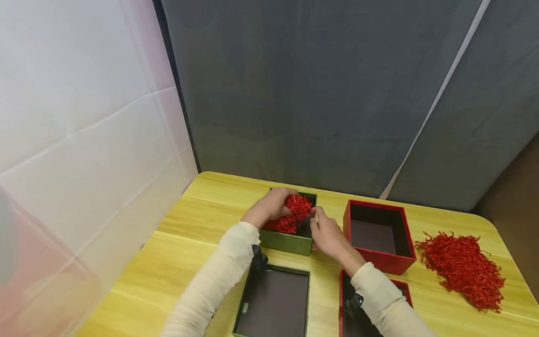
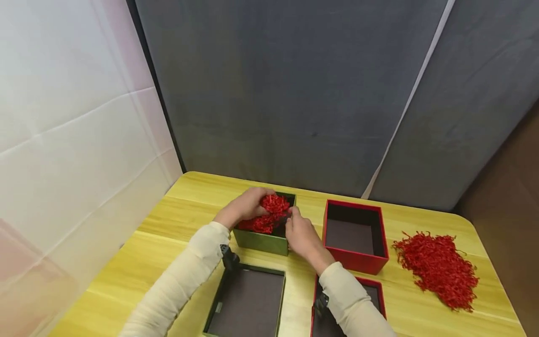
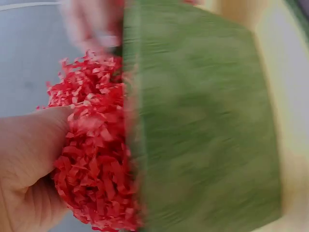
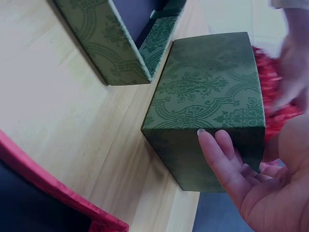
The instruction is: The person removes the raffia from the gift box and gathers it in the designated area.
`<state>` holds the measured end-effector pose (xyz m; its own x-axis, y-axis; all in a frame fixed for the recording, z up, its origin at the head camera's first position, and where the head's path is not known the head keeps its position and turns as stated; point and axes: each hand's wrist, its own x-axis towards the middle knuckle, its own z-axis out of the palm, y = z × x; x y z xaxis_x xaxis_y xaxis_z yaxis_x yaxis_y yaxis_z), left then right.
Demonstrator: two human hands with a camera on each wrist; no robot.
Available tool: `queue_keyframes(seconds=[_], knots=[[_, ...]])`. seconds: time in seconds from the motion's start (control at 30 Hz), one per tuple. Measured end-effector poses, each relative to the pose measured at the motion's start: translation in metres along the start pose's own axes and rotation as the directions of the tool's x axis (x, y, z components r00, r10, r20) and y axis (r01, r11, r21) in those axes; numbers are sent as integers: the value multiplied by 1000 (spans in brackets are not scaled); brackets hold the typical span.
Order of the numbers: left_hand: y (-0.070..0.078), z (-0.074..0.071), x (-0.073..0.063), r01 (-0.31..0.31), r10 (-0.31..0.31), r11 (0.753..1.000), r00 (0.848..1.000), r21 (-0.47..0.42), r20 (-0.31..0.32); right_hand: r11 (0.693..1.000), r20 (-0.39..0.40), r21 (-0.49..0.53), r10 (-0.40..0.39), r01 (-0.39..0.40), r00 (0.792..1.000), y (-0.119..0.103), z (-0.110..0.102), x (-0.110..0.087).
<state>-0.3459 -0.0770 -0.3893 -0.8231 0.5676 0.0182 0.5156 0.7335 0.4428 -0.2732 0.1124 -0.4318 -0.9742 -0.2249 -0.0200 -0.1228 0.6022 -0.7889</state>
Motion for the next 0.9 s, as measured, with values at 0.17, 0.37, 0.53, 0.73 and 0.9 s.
queue_keyframes(seconds=[0.17,0.37,0.53,0.73,0.9], knots=[[-10,-43,-12,-33,36,999,986,18,-161,1000,3,-25,-14,14,1000,0,1,4],[-54,-58,-32,107,-113,994,955,-38,-275,999,22,-41,5,-4,1000,-2,3,6],[-95,-38,-48,281,-293,956,926,-86,-237,999,24,-43,13,-12,1000,-3,3,7],[-119,-13,-62,401,-403,915,896,-50,-187,999,38,-44,4,-3,999,-3,5,6],[-114,-6,-71,482,-476,876,870,18,-127,999,43,-54,-3,5,999,-6,6,6]])
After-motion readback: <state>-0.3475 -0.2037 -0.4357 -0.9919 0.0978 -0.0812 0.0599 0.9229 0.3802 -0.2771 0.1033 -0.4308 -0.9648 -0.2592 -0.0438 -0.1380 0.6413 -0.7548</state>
